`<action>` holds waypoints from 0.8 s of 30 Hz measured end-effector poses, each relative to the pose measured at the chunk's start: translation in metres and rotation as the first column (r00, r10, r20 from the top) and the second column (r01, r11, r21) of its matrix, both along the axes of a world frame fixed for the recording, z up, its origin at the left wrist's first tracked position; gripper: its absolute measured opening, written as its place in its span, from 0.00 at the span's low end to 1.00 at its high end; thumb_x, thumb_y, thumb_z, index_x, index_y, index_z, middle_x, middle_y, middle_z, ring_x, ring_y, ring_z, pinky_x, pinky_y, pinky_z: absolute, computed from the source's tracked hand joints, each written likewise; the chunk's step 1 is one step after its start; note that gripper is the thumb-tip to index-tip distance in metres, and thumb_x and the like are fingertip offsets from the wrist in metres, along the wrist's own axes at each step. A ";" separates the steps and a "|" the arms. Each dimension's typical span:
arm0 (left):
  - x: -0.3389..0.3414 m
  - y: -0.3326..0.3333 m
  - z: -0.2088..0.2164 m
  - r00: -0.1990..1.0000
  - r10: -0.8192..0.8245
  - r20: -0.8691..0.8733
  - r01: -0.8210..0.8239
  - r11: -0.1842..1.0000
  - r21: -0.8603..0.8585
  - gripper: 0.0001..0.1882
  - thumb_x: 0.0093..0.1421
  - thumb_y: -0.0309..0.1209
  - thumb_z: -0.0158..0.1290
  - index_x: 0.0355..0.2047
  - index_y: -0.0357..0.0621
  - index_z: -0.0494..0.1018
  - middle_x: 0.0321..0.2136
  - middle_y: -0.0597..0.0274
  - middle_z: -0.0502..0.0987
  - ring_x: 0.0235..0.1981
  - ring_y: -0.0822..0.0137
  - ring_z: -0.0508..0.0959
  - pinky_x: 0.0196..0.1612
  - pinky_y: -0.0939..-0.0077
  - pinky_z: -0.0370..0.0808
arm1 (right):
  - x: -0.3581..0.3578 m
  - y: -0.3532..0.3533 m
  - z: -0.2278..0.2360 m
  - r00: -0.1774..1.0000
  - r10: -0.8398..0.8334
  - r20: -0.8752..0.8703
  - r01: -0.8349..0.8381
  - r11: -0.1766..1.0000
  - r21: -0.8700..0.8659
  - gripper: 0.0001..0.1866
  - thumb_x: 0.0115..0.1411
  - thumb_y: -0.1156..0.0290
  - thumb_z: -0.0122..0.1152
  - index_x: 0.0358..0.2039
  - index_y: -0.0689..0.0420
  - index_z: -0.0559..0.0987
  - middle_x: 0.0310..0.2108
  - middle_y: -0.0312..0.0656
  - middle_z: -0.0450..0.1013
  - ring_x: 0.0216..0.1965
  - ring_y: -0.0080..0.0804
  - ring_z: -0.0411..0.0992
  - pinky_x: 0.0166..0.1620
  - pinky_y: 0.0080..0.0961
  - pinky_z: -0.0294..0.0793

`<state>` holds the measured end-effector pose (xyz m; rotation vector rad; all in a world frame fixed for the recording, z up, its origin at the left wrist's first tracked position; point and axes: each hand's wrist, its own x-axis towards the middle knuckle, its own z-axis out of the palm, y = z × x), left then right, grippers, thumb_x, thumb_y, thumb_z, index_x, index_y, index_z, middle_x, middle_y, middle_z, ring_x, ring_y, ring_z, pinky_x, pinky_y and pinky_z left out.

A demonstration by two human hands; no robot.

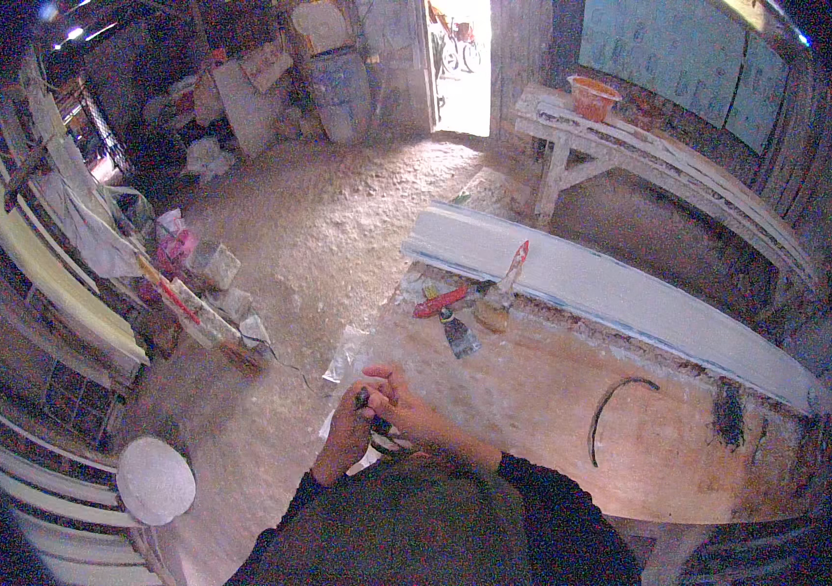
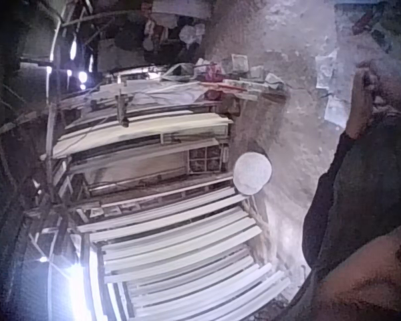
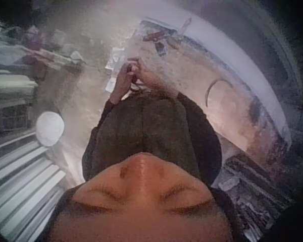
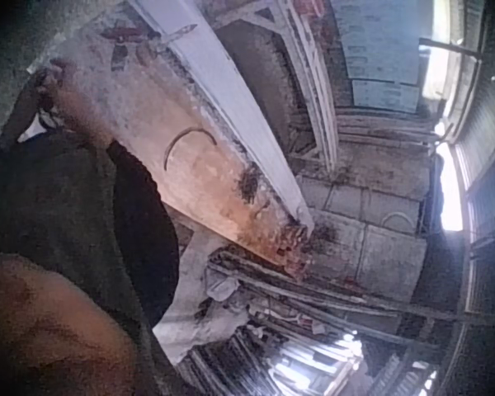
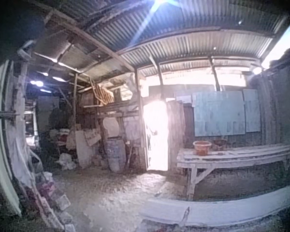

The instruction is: The person twists thin black strips together by hand to form a cord, then uses pliers to pull and tighten the twisted cord. The person continues twisting and tightening the cord repeatedly.

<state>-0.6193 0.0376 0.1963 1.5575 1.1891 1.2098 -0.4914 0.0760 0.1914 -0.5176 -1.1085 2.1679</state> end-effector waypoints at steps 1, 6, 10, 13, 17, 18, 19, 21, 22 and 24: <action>0.001 0.000 0.000 0.998 0.019 0.057 -0.019 1.000 -0.005 0.23 0.55 0.53 0.38 0.30 0.42 0.61 0.30 0.59 0.67 0.32 0.69 0.67 0.37 0.75 0.65 | -0.001 -0.001 0.002 0.997 0.054 -0.048 -0.056 0.997 -0.056 0.35 0.51 0.56 0.55 0.52 0.54 0.48 0.46 0.44 0.58 0.48 0.31 0.59 0.50 0.28 0.59; -0.002 0.009 -0.002 0.882 0.094 0.461 -0.118 0.993 0.024 0.22 0.55 0.53 0.39 0.25 0.44 0.61 0.26 0.65 0.66 0.27 0.74 0.65 0.33 0.79 0.65 | -0.017 -0.004 -0.026 0.982 -0.040 0.182 -0.057 0.866 0.497 0.37 0.52 0.56 0.54 0.54 0.54 0.44 0.47 0.43 0.59 0.46 0.32 0.61 0.48 0.28 0.62; -0.016 0.009 0.022 0.623 0.215 0.752 -0.202 0.973 -0.111 0.19 0.54 0.50 0.43 0.22 0.47 0.59 0.15 0.70 0.61 0.15 0.73 0.63 0.23 0.76 0.67 | -0.013 -0.004 -0.004 0.852 0.175 0.494 -0.410 0.810 0.419 0.29 0.53 0.61 0.54 0.51 0.58 0.56 0.43 0.42 0.63 0.44 0.27 0.62 0.45 0.22 0.63; -0.048 0.013 0.040 0.401 0.150 0.904 -0.225 0.972 -0.061 0.16 0.54 0.48 0.44 0.23 0.50 0.60 0.12 0.72 0.54 0.12 0.77 0.57 0.17 0.82 0.61 | -0.016 -0.005 -0.016 0.812 0.181 0.554 -0.464 0.777 0.425 0.17 0.54 0.64 0.52 0.40 0.60 0.67 0.33 0.39 0.69 0.34 0.25 0.65 0.37 0.24 0.65; -0.099 0.012 0.040 0.351 0.039 0.936 -0.409 0.905 0.115 0.13 0.57 0.45 0.41 0.24 0.50 0.61 0.12 0.73 0.52 0.12 0.80 0.53 0.14 0.87 0.54 | -0.012 -0.001 -0.019 0.720 0.104 0.686 -0.531 0.719 0.448 0.15 0.56 0.60 0.48 0.34 0.61 0.68 0.27 0.44 0.69 0.29 0.29 0.66 0.33 0.28 0.65; -0.109 0.010 0.037 0.318 0.048 0.947 -0.420 0.902 0.095 0.13 0.57 0.45 0.41 0.25 0.50 0.61 0.13 0.73 0.52 0.12 0.80 0.53 0.14 0.86 0.53 | -0.009 0.000 -0.016 0.700 0.099 0.707 -0.561 0.689 0.459 0.16 0.56 0.58 0.47 0.35 0.60 0.68 0.26 0.45 0.69 0.29 0.34 0.67 0.33 0.30 0.65; -0.119 0.005 0.034 0.290 0.060 0.955 -0.438 0.896 0.076 0.13 0.57 0.44 0.41 0.25 0.50 0.61 0.13 0.73 0.51 0.12 0.79 0.52 0.14 0.86 0.53 | -0.006 0.001 -0.008 0.682 0.098 0.724 -0.593 0.654 0.470 0.17 0.57 0.57 0.45 0.35 0.59 0.68 0.25 0.47 0.68 0.29 0.38 0.67 0.33 0.33 0.65; -0.130 -0.004 0.026 0.253 0.172 0.952 -0.525 0.851 -0.014 0.13 0.57 0.44 0.42 0.26 0.50 0.60 0.13 0.74 0.50 0.13 0.80 0.50 0.15 0.86 0.51 | -0.002 -0.002 0.002 0.677 0.092 0.730 -0.617 0.612 0.495 0.17 0.57 0.55 0.42 0.34 0.58 0.67 0.23 0.49 0.67 0.28 0.43 0.68 0.32 0.35 0.65; -0.133 -0.005 0.020 0.243 0.207 0.948 -0.534 0.844 -0.048 0.13 0.57 0.44 0.42 0.26 0.50 0.60 0.13 0.74 0.50 0.13 0.80 0.50 0.15 0.86 0.51 | 0.000 -0.003 0.006 0.688 0.082 0.721 -0.608 0.608 0.511 0.17 0.58 0.56 0.41 0.32 0.59 0.67 0.22 0.49 0.67 0.27 0.43 0.68 0.32 0.35 0.65; -0.136 -0.008 0.009 0.221 0.277 0.935 -0.555 0.824 -0.113 0.13 0.56 0.44 0.43 0.25 0.50 0.59 0.13 0.74 0.49 0.13 0.80 0.50 0.15 0.87 0.51 | 0.001 -0.004 0.016 0.678 0.083 0.730 -0.621 0.595 0.510 0.17 0.58 0.57 0.40 0.30 0.59 0.67 0.21 0.50 0.67 0.26 0.44 0.68 0.31 0.35 0.65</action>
